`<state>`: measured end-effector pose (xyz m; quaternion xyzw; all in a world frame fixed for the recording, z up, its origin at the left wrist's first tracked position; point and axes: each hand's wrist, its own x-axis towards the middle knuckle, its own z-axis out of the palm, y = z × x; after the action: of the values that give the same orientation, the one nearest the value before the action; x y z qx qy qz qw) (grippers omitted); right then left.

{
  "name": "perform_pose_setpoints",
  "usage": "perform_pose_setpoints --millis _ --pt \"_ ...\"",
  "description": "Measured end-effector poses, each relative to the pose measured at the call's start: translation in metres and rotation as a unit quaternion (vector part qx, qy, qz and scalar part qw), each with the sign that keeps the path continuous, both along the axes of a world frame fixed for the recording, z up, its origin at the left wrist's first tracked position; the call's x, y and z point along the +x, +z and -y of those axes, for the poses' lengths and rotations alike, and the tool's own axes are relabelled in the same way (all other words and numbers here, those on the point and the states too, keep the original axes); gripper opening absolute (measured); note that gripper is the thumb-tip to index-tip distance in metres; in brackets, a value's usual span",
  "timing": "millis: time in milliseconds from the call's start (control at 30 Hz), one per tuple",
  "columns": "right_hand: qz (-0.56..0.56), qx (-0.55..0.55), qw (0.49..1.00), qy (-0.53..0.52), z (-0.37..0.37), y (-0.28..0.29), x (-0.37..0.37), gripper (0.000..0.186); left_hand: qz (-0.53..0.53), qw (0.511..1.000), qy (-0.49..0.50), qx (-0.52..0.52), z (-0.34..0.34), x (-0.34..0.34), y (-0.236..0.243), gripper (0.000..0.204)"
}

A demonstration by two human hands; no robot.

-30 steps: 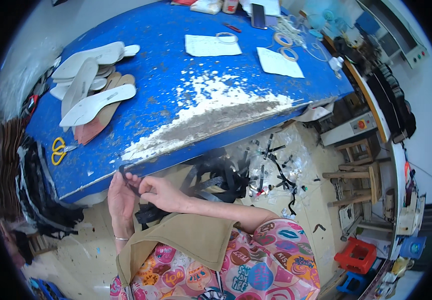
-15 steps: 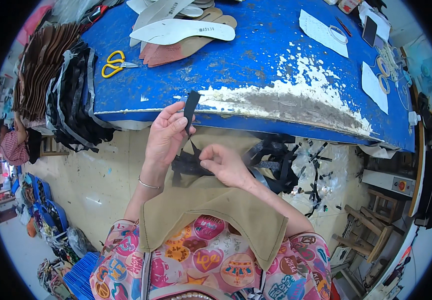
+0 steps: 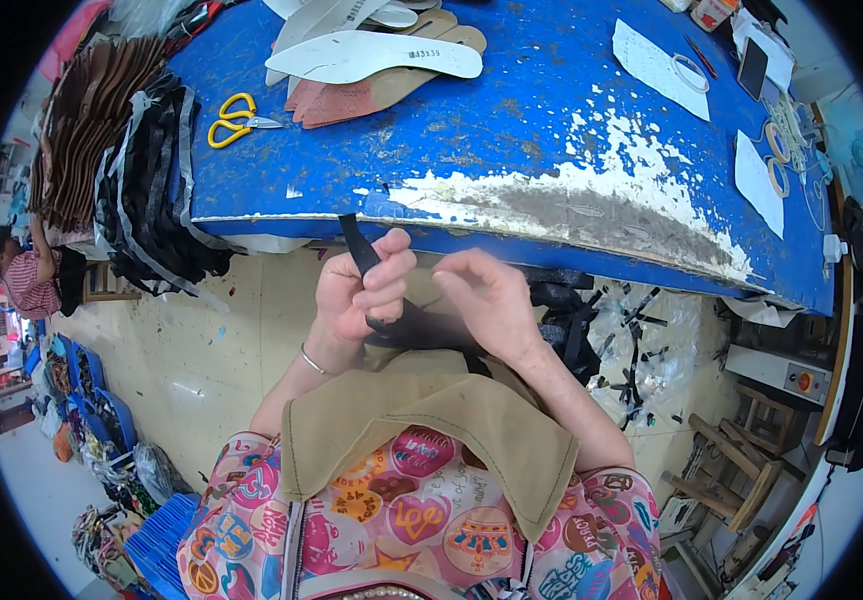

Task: The person wraps tape strips along the edges of shoe insoles by hand, trims the excess tape with snips, and presses the borders firmly to secure them.

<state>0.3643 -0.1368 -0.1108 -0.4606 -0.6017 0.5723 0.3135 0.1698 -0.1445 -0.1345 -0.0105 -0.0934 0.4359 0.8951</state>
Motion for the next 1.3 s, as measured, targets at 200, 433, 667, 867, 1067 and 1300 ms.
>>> perform_pose_setpoints --millis 200,433,667,867,1067,1300 --pt "-0.107 -0.056 0.992 -0.042 -0.012 0.015 0.007 0.010 -0.016 0.995 -0.057 0.080 -0.003 0.013 0.011 0.014" --pt "-0.046 0.011 0.994 -0.097 -0.041 0.021 0.041 0.013 -0.025 0.989 -0.112 0.097 -0.017 0.019 0.017 0.018" --pt "0.056 0.128 0.965 -0.222 -0.130 0.042 0.131 0.016 -0.175 0.984 0.007 -0.027 -0.052 0.012 0.022 0.019" --pt "0.108 0.191 0.911 -0.348 -0.269 0.046 0.245 0.020 -0.175 0.983 0.042 -0.048 -0.096 0.006 0.000 0.020" --pt "0.402 0.244 0.816 -0.336 -0.416 0.008 0.309 0.026 -0.181 0.980 0.059 -0.055 -0.100 0.006 -0.023 0.026" --pt "0.538 0.202 0.752 -0.323 -0.526 -0.033 0.331 0.037 -0.200 0.977 0.044 -0.064 -0.107 0.008 -0.020 0.031"
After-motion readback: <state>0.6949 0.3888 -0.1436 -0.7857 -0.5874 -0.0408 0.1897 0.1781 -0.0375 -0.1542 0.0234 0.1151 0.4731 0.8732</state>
